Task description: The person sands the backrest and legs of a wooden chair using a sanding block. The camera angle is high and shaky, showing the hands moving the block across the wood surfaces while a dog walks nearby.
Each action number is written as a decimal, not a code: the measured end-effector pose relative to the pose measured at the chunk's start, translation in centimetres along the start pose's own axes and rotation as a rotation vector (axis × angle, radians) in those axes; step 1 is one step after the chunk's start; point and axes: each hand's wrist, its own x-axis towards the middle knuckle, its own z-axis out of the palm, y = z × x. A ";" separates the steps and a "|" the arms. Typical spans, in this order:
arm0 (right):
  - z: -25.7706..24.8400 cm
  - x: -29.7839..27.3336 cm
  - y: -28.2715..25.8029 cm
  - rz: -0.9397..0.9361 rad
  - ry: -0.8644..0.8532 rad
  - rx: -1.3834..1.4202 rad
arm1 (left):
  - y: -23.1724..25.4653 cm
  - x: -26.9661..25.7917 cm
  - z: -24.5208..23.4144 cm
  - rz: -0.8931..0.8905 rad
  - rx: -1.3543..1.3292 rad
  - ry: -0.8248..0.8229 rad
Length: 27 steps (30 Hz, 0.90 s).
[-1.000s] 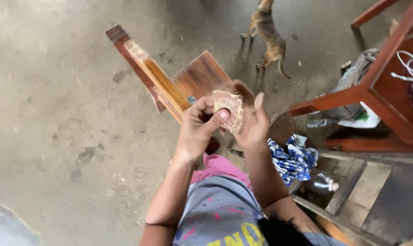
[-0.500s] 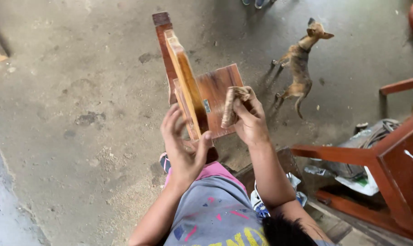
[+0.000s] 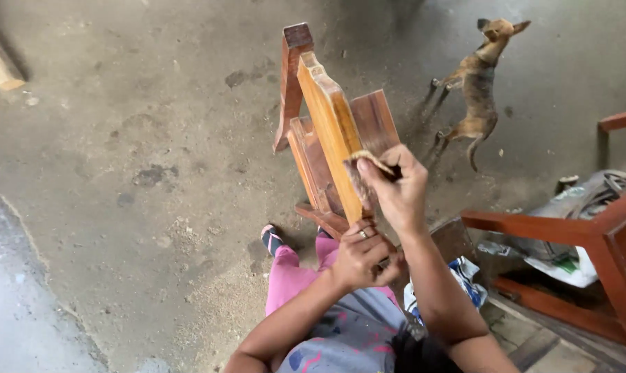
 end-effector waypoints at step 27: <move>4.0 3.9 -5.6 -0.353 0.042 -0.384 | 0.6 2.9 -1.9 0.040 -0.191 0.171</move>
